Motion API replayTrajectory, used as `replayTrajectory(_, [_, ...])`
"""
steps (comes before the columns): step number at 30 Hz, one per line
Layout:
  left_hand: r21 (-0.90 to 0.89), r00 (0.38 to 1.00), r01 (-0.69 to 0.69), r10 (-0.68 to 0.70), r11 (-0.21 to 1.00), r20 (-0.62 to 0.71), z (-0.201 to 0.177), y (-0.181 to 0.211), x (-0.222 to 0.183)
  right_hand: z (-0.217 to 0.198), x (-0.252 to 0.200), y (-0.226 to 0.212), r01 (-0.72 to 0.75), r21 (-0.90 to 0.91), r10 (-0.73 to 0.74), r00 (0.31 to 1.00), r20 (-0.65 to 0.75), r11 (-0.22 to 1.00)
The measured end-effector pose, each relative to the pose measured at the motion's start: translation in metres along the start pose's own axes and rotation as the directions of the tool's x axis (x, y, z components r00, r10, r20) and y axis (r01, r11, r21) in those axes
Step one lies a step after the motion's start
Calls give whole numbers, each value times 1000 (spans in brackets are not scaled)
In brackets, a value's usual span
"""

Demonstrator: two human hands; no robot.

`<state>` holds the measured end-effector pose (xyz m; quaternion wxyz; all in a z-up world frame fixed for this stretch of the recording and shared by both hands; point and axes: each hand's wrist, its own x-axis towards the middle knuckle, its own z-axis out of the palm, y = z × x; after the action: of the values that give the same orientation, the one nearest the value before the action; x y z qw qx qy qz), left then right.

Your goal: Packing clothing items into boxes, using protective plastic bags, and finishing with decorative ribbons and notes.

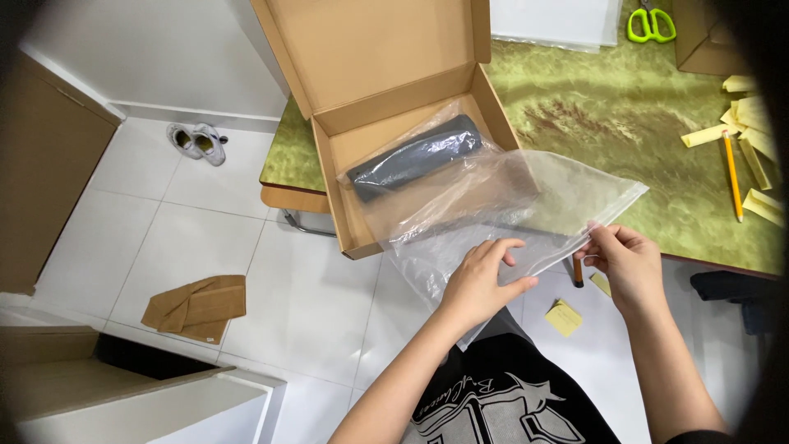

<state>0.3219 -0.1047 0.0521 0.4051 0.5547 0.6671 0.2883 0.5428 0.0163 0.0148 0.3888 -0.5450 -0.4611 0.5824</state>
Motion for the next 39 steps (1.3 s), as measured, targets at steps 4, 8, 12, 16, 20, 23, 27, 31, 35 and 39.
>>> replayTrajectory(4, [2,999,-25,25,1000,-20,6,-12,-1,-3,5,18,-28,-16,27,999,-26,999])
replayTrajectory(8, [55,945,-247,253,967,-209,17,-26,15,-1,8,18,10,-33,-14,993,-116,999])
replayTrajectory(12, [59,917,-259,264,964,-297,2,-10,11,-8,3,12,47,-197,-81,982,-168,979])
replayTrajectory(16, [146,851,-352,382,924,-361,-16,13,9,3,-6,-14,185,-455,-310,926,-216,871])
replayTrajectory(20, [159,722,-498,509,852,-468,-31,30,0,41,-5,-19,286,-671,-289,951,111,684])
replayTrajectory(23, [122,714,-528,517,840,-473,-34,36,-1,70,30,23,415,-692,-179,903,389,591])
replayTrajectory(27, [114,707,-535,517,837,-482,-37,31,1,124,161,202,259,106,-268,743,614,960])
replayTrajectory(31, [170,719,-505,522,846,-458,-64,18,5,180,119,45,369,-510,-56,848,528,777])
replayTrajectory(35, [-69,796,-329,237,942,-557,-93,-22,24,211,140,50,-56,-115,101,894,436,992])
replayTrajectory(39, [-236,777,-151,-32,960,-628,-128,-71,39,235,179,89,-557,299,510,830,226,775])
